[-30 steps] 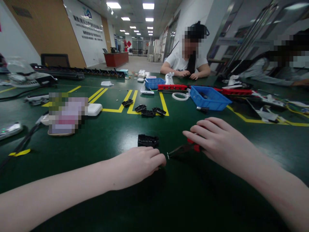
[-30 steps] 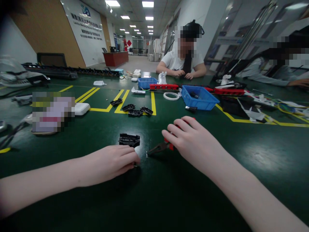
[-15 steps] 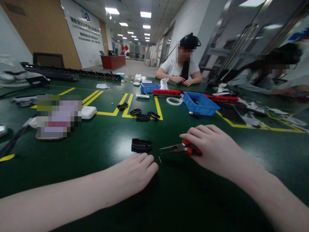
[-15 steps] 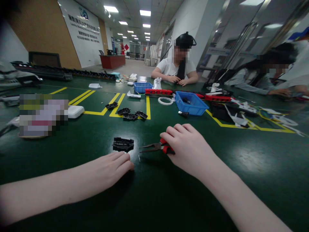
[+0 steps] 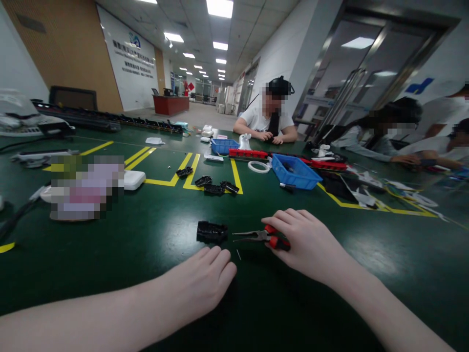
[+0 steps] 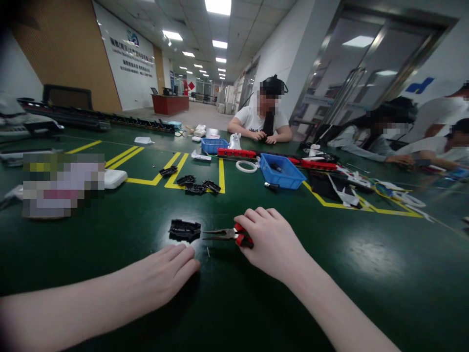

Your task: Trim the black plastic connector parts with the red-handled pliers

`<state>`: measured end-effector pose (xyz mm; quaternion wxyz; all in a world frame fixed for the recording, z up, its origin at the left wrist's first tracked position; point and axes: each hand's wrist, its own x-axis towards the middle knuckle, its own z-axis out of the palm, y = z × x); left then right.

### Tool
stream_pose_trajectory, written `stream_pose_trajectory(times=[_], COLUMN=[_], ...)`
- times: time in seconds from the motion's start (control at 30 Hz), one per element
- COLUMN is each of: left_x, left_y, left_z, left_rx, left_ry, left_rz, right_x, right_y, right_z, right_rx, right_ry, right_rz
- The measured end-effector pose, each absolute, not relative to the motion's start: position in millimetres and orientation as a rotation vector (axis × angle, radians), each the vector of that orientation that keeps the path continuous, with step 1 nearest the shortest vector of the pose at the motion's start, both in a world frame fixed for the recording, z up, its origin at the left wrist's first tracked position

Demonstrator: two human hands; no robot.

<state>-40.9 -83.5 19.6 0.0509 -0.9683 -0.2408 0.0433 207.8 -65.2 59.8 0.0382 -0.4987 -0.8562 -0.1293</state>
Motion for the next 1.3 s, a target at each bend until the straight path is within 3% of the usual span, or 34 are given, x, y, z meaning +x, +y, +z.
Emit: stream_pose_trajectory(times=[0.53, 0.97, 1.3], left_x=[-50, -71, -68], left_y=[-62, -45, -46], left_z=[13, 35, 27], left_rx=[-3.016, -3.537, -3.514], left_ry=[-0.944, -1.126, -1.067], left_rz=[-0.004, -0.867, -0.957], right_x=[208, 197, 192], right_y=[-62, -68, -69], right_z=[53, 51, 50], right_rx=[-1.479, -1.262, -1.27], right_ry=[-2.621, -2.464, -2.474], right_rz=[-0.355, 0.021, 0.075])
